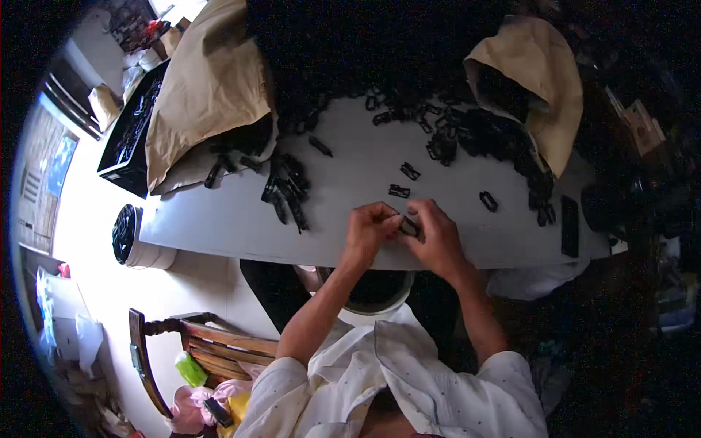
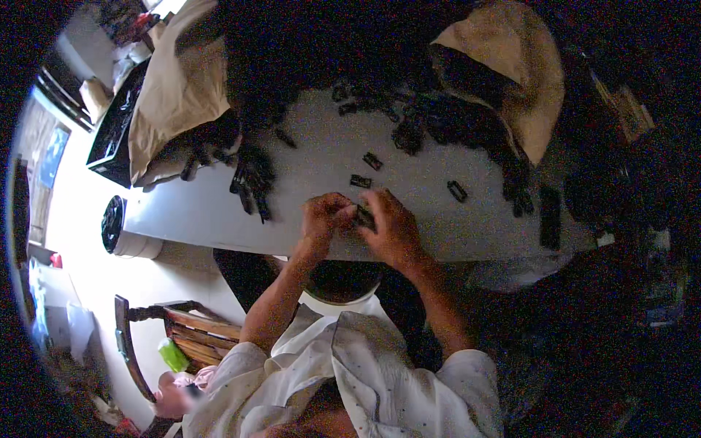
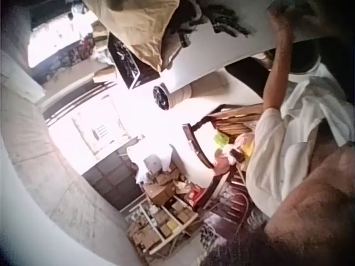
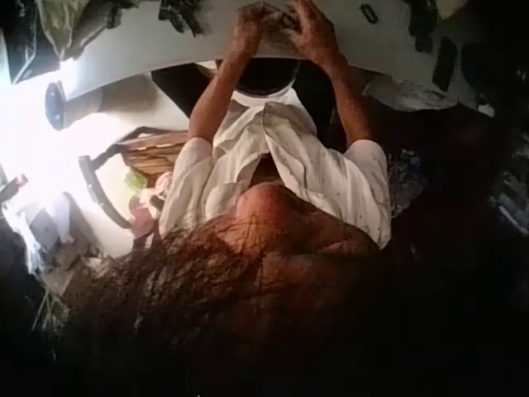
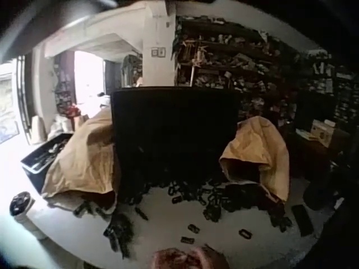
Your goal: Assembling small black plastic components by hand at a workbench.
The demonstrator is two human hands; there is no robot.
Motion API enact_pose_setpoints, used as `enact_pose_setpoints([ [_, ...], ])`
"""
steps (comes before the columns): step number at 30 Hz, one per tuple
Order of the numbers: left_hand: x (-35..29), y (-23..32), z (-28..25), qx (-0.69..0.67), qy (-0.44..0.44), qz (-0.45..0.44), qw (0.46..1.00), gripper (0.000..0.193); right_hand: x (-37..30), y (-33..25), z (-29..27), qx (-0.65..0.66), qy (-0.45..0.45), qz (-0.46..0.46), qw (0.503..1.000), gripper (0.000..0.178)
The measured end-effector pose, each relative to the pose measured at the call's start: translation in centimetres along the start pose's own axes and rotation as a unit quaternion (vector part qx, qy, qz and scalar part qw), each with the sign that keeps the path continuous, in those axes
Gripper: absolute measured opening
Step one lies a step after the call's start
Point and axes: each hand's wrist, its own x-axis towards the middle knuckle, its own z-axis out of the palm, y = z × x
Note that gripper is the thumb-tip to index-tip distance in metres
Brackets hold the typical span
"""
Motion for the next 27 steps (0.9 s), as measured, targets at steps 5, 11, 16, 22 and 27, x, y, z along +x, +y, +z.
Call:
enact_pose_setpoints([
  [5,1.9,-0.8,-1.9,0.083,0.06,0.107,0.989,0.011,1.6,1.1,1.5,-0.059,0.025,-0.044,0.997,0.035],
  [11,7.2,4.3,-9.0,0.502,0.199,0.348,0.766,0.028,4.1,3.2,1.2,-0.111,0.059,-0.021,0.992,0.034],
  [16,11.2,3.8,-12.0,0.686,0.129,0.245,0.673,0.026,4.5,4.1,2.5,-0.106,0.05,-0.014,0.993,0.033],
  [22,12.1,3.5,-12.4,0.641,0.067,0.24,0.726,0.024,4.7,5.5,4.1,-0.187,0.013,-0.038,0.982,0.029],
  [27,7.7,2.2,-9.4,0.273,0.071,0.211,0.936,0.016,3.7,5.3,3.3,-0.17,0.028,-0.01,0.985,0.027],
])
